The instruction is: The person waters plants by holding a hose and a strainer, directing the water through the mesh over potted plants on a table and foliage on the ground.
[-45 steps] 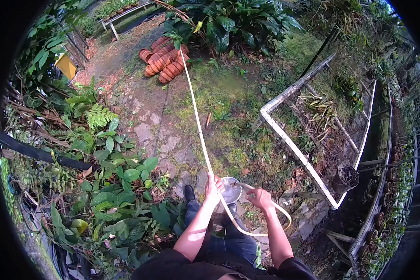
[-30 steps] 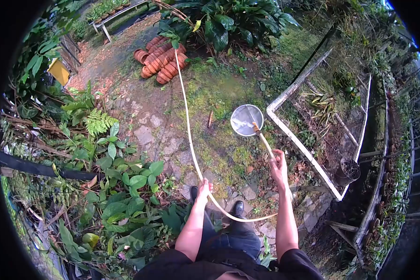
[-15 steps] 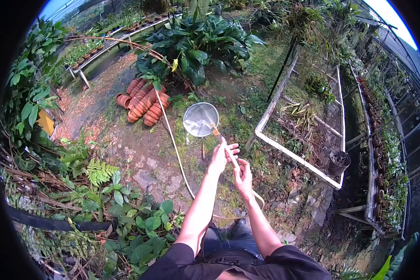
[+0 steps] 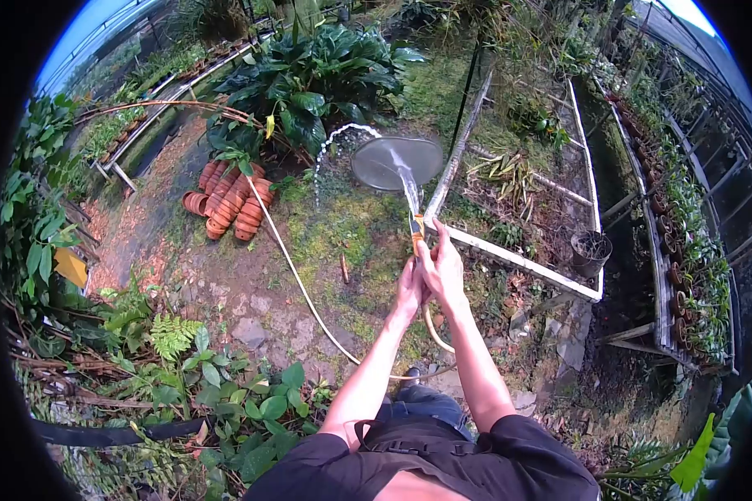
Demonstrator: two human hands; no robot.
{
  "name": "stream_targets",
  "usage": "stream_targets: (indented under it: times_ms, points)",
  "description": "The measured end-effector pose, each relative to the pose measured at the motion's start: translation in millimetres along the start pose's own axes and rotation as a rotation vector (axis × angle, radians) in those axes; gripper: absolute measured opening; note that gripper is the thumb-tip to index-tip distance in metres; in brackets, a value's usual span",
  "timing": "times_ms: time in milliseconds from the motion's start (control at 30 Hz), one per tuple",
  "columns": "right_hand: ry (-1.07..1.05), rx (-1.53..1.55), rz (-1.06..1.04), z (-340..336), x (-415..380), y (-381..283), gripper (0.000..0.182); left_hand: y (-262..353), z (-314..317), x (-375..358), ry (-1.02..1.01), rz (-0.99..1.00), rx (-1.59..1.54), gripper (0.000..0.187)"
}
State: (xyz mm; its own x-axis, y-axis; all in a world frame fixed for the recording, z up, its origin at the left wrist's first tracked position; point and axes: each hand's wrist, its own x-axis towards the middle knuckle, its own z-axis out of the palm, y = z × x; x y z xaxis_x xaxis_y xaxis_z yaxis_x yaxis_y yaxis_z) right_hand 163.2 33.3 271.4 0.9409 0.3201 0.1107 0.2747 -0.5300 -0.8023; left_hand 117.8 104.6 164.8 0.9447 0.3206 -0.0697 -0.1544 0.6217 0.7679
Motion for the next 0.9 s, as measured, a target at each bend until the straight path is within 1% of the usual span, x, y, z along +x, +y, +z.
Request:
stream_targets:
  times_ms: [33, 100, 133, 167, 200, 233, 267, 300, 333, 400, 533, 567, 633, 667, 733, 767, 800, 833, 867, 900]
  points:
    - [0.062, -0.063, -0.037, -6.1, 0.0, 4.1, 0.054, -9.2, -0.6, 0.0, -0.086, 0.027, 0.082, 0.033]
    - [0.199, -0.194, -0.119, -14.7, 11.8, 15.8, 0.058, -22.8, 7.5, -3.9, -0.124, 0.04, 0.16, 0.034]
    - [0.279, -0.129, -0.257, -15.6, 15.6, 23.7, 0.059, -31.8, 12.8, -3.0, -0.154, 0.045, 0.195, 0.035]
    - [0.223, -0.177, -0.14, -19.1, 12.7, 33.8, 0.059, -36.6, 13.0, 0.6, -0.207, 0.044, 0.205, 0.04]
    - [0.168, -0.217, -0.021, -24.1, 7.1, 30.4, 0.06, -38.4, 30.4, -0.7, -0.216, 0.178, 0.285, 0.044]
    - [0.295, -0.227, -0.058, -21.5, 4.3, 36.3, 0.059, -43.3, 37.4, -0.7, -0.239, 0.151, 0.223, 0.044]
    - [0.336, -0.27, -0.107, -17.5, 3.0, 53.4, 0.058, -47.4, 41.2, -4.7, -0.255, 0.123, 0.161, 0.045]
    - [0.377, -0.316, -0.136, -17.6, -0.7, 60.2, 0.055, -48.5, 43.9, -3.6, -0.213, -0.101, -0.05, 0.048]
    - [0.413, -0.361, -0.167, -16.9, -2.0, 66.0, 0.052, -50.2, 47.4, -3.0, -0.209, -0.109, -0.087, 0.05]
    - [0.405, -0.353, -0.082, -14.5, -3.2, 73.6, 0.051, -44.6, 56.2, -14.4, -0.186, -0.128, -0.159, 0.054]
    - [0.424, -0.304, 0.044, -20.9, -6.6, 59.5, 0.044, -15.4, 60.0, -16.9, -0.359, 0.21, 0.639, 0.063]
    - [0.563, -0.292, -0.089, -17.9, -5.7, 62.3, 0.042, -12.3, 54.8, -15.2, -0.411, 0.255, 0.68, 0.063]
    - [0.535, -0.297, 0.05, -21.7, -8.7, 54.0, 0.038, -6.8, 44.2, -11.5, -0.512, 0.35, 0.754, 0.063]
    - [0.526, -0.283, 0.111, -23.1, -10.2, 50.1, 0.038, -4.8, 42.2, -11.1, -0.554, 0.351, 0.724, 0.06]
    - [0.605, -0.277, 0.135, -21.8, -14.3, 37.3, 0.036, -15.5, 23.6, -4.8, -0.625, 0.157, 0.615, 0.062]
    - [0.61, -0.277, 0.167, -18.7, -14.8, 35.0, 0.035, -26.7, 11.4, 1.5, -0.648, 0.066, 0.57, 0.062]
    - [0.613, -0.276, 0.201, -14.0, -16.7, 34.4, 0.034, -25.2, 7.0, 1.0, -0.667, -0.029, 0.526, 0.063]
    - [0.638, -0.313, 0.23, -7.3, -18.8, 33.7, 0.033, -24.8, 1.9, -4.1, -0.657, -0.008, 0.497, 0.058]
    - [0.685, -0.35, 0.224, -1.3, -20.6, 34.6, 0.033, -25.2, -2.3, -7.0, -0.681, 0.03, 0.483, 0.057]
    - [0.686, -0.354, 0.246, 3.5, -26.1, 34.5, 0.035, -21.1, -2.5, -9.7, -0.705, 0.068, 0.469, 0.056]
